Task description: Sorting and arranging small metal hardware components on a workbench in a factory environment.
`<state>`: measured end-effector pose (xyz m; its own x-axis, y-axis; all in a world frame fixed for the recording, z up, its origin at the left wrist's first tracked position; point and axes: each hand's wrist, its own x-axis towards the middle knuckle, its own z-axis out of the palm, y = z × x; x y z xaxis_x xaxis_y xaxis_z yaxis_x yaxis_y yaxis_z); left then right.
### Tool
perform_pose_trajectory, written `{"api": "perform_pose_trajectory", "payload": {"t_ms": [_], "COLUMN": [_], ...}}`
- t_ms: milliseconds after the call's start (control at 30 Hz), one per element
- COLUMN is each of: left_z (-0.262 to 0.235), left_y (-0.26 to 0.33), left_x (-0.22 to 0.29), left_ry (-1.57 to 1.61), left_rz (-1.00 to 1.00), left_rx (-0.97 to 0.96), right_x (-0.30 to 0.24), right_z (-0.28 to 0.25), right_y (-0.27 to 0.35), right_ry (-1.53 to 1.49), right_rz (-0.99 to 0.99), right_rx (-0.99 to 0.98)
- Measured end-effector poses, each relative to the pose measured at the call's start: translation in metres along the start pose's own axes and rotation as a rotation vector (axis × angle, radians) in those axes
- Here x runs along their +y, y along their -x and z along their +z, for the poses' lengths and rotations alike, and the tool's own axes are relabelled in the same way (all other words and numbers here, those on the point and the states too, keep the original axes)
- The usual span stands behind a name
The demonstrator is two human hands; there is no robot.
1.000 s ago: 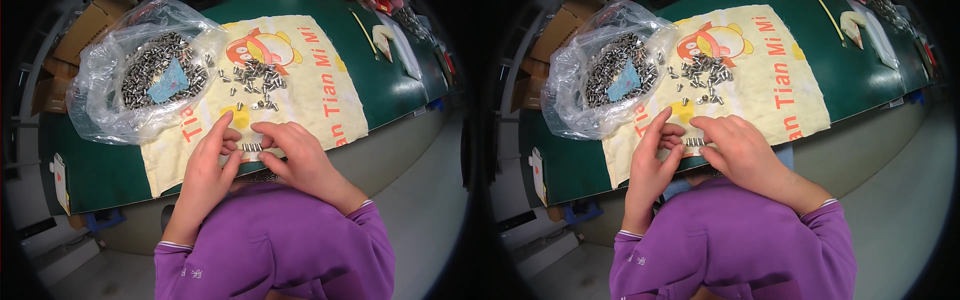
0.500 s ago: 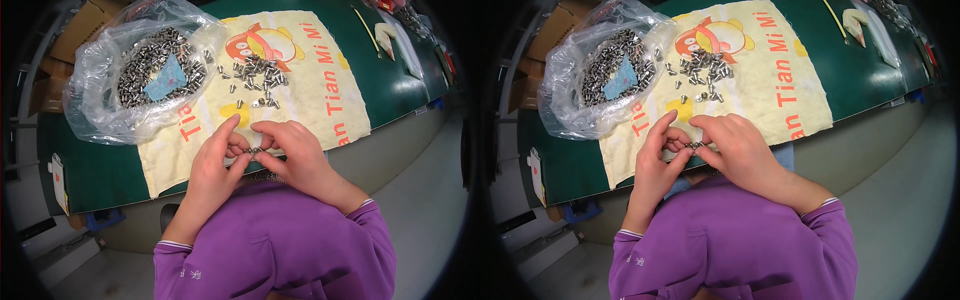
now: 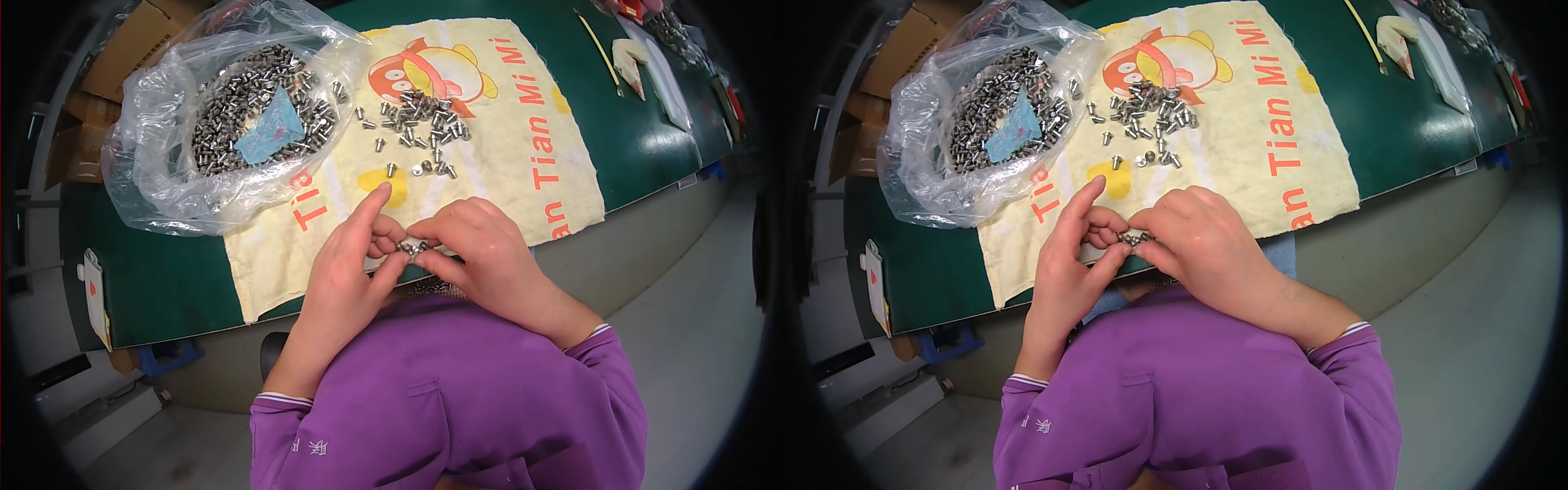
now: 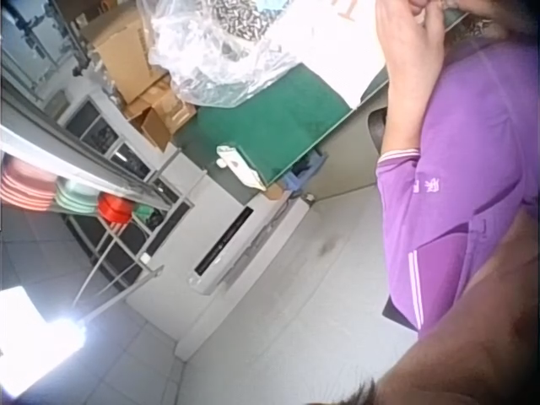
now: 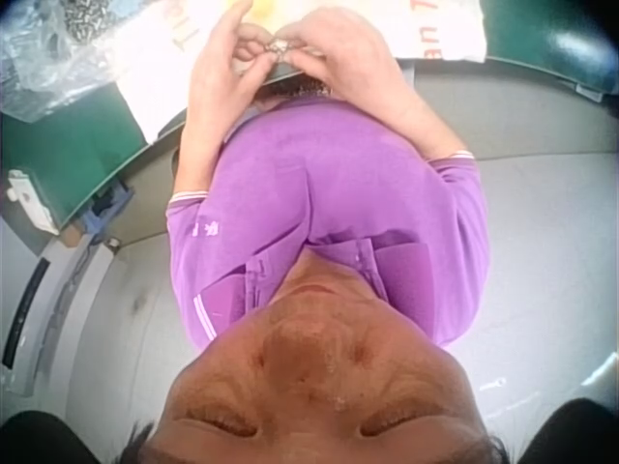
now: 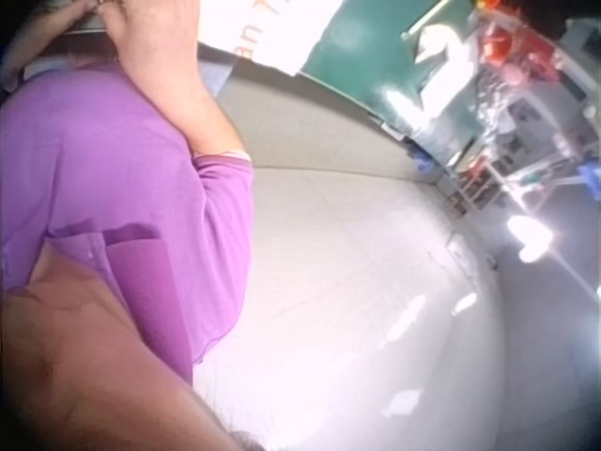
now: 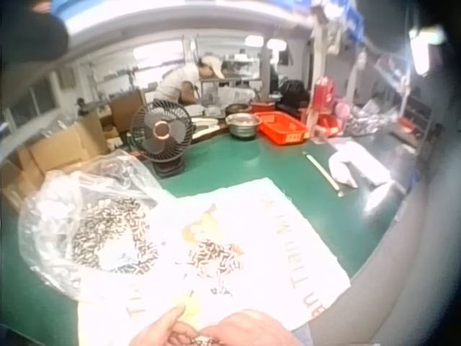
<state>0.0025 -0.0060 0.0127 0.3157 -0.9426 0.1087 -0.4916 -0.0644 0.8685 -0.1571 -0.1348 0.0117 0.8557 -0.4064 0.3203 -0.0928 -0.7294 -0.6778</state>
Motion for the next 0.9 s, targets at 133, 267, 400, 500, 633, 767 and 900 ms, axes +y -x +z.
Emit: {"api": "perform_pose_trajectory", "payload": {"t_ms": [133,267,400,500,633,767,900], "left_z": [-0.001,-0.001,-0.001,-0.005,-0.017,-0.004,0.009], "left_y": [0.001,0.0,0.001,0.007,0.009,-0.015,-0.047], "left_x": [0.001,0.002,0.007,0.015,0.038,0.02,0.006], "left_ry": [-0.001,0.003,0.013,0.081,0.057,-0.223,-0.286], "left_rz": [-0.021,-0.032,-0.039,-0.113,-0.118,0.045,0.076], "left_rx": [-0.013,-0.023,-0.053,-0.176,-0.391,0.089,0.122], "right_x": [-0.001,-0.001,-0.001,-0.003,-0.003,0.01,0.022], "right_z": [-0.001,-0.002,-0.003,-0.012,-0.037,-0.036,-0.02], "right_y": [-0.001,-0.002,-0.002,0.004,0.006,-0.014,-0.033], "right_ry": [-0.012,-0.032,-0.052,-0.09,-0.176,0.065,0.168], "right_rz": [-0.006,-0.005,0.001,-0.028,-0.02,0.037,0.072], "right_rx": [-0.006,-0.008,-0.004,-0.109,-0.249,0.107,0.165]}}
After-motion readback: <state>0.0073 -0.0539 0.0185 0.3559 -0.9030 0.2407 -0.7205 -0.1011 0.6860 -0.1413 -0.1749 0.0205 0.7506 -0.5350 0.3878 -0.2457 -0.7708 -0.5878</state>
